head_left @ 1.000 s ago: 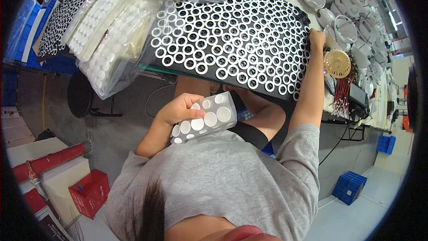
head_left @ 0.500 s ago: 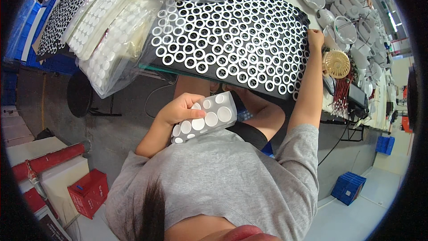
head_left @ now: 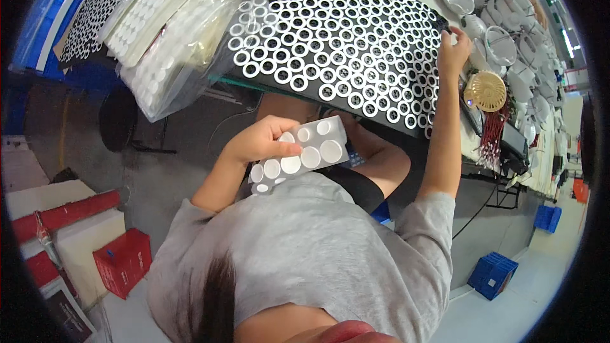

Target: The person sits at a workbench and repeatedly picks up small white circular components from a perforated sheet. They place these components into a black tray filled with similar items. The person handles the components one by one, transferring them from the sheet to the tray.

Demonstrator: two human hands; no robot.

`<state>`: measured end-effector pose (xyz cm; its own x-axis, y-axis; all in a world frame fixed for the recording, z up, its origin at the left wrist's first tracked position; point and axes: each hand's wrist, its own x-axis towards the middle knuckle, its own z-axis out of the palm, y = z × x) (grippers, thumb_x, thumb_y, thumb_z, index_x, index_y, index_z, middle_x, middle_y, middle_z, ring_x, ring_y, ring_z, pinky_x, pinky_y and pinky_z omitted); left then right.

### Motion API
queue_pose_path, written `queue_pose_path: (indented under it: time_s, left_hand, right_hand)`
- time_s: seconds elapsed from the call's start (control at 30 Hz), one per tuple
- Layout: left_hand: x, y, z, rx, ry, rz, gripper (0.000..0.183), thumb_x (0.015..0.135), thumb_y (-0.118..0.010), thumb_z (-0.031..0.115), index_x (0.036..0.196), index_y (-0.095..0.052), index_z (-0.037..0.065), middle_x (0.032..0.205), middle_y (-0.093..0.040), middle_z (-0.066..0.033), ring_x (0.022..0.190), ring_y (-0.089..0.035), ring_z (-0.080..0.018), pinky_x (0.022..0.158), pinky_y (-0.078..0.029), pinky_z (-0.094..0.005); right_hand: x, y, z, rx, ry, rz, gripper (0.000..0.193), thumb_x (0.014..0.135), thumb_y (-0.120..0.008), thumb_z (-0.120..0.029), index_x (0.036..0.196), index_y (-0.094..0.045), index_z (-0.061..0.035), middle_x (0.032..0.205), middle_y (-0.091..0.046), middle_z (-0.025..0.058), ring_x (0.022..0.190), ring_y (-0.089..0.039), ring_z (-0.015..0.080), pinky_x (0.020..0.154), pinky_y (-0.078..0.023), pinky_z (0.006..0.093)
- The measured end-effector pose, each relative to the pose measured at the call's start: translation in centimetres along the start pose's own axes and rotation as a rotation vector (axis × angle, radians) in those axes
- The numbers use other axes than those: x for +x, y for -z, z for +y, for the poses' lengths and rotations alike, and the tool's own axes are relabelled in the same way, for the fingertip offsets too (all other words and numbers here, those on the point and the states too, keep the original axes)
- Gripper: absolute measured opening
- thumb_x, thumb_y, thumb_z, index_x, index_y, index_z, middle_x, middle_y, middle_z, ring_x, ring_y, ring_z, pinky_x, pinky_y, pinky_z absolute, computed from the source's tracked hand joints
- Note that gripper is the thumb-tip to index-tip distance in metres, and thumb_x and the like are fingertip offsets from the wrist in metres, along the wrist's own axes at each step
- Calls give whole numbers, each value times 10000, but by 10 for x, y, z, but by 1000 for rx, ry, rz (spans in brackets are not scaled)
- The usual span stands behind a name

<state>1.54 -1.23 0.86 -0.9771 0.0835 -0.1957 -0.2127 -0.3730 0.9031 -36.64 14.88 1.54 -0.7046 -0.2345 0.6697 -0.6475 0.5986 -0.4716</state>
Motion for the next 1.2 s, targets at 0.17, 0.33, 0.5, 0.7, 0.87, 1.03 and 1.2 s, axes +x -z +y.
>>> queue_pose_path:
  time_s: [0.17,0.33,0.5,0.7,0.87,1.03,1.2]
  left_hand:
    - [1,-8,13,112,24,-37,230,756,-605,182,879,-567,-8,740,-566,6,644,-473,-26,555,-386,-175]
    - [12,-11,14,277,-34,-85,242,775,-581,211,871,-573,-10,719,-567,-3,634,-474,-25,550,-386,-175]
    - [17,-19,15,172,62,-19,241,802,-550,222,857,-577,-11,703,-558,15,617,-466,-15,526,-375,-166]
    - [22,-22,11,155,51,-4,255,825,-520,237,839,-582,-10,694,-549,25,614,-460,-13,523,-372,-166]
    - [24,-20,9,256,29,-25,265,811,-537,218,950,-525,-8,711,-554,8,611,-467,-28,533,-385,-183]
    - [32,-36,5,488,-213,139,546,738,-617,195,1173,-328,35,765,-536,-60,600,-505,-82,550,-406,-209]
    - [36,-55,4,779,-392,199,509,687,-660,263,1082,-425,45,820,-520,-77,671,-524,-174,609,-424,-272]
  right_hand:
    - [-71,75,-134,629,98,-849,287,716,-576,-114,995,-522,-68,973,-557,65,883,-512,166,763,-388,292]
    - [-102,109,-159,957,215,-1240,422,649,-665,-143,1021,-489,-45,1008,-490,63,884,-475,149,722,-372,251]
    - [-109,120,-155,950,232,-1048,398,638,-679,-135,983,-503,-43,940,-464,81,839,-470,177,716,-382,269]
    - [-123,129,-161,729,215,-997,300,659,-633,-33,933,-513,-29,865,-468,87,747,-495,181,653,-418,263]
    - [-135,121,-153,785,103,-929,222,693,-590,9,907,-536,-13,778,-531,78,623,-512,147,574,-423,239]
    - [-142,117,-144,822,-6,-920,187,720,-580,4,903,-539,-6,753,-545,74,638,-532,121,579,-431,228]
    - [-148,119,-145,894,-182,-939,139,747,-560,6,884,-538,1,760,-544,66,696,-543,93,598,-444,209]
